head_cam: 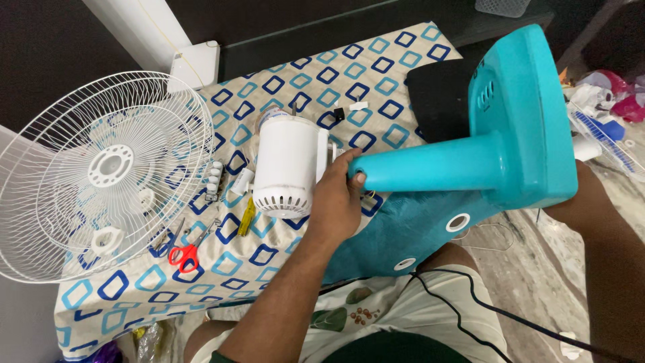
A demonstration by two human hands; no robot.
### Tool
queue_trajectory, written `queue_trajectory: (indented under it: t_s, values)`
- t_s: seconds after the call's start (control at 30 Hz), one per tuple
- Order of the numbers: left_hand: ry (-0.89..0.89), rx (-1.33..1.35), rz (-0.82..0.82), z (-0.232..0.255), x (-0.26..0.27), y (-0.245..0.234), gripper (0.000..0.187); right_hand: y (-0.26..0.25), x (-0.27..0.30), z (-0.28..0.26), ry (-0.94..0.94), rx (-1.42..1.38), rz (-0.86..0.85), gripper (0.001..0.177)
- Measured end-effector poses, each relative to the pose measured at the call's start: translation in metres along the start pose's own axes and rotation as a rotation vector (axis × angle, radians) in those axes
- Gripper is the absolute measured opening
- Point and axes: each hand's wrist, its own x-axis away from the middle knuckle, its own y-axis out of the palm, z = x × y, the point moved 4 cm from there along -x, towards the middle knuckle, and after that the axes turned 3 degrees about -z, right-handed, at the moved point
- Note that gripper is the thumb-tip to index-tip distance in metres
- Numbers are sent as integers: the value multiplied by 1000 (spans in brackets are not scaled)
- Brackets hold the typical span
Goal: The person connects wires between a white fan motor and a teal fan housing, then secures the motor to the housing using a screwdriver. The person handles the motor, housing, and wiring throughout the clip.
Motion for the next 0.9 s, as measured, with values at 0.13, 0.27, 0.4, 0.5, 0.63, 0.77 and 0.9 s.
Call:
queue_trajectory:
  t_s: [0.13, 0.27, 0.4, 0.5, 0.63, 0.77, 0.9]
  values:
    - [2, -43, 8, -2, 0, 5, 35, -23, -4, -40, 54, -335, 173, 53]
    - [28, -64, 20, -5, 5, 11, 36, -50, -13, -88, 139, -435, 458, 16]
    - [-64, -67, -39, -8, 4, 13, 38, -78, -8, -177, -164, 61, 562, 15]
    - [-69, -66, -32, -7, 5, 12, 38, -79, -3, -251, -645, 223, 554, 31]
    - [-16, -85, -5, -7, 6, 15, 38, -9, 3, -298, -551, -13, 236, 28]
    - [103, -82, 52, -8, 11, 12, 39, 86, -14, -270, 270, -489, -529, 47]
    - [126, -77, 64, -12, 18, 7, 40, 121, -13, -249, 717, -1219, -382, 62]
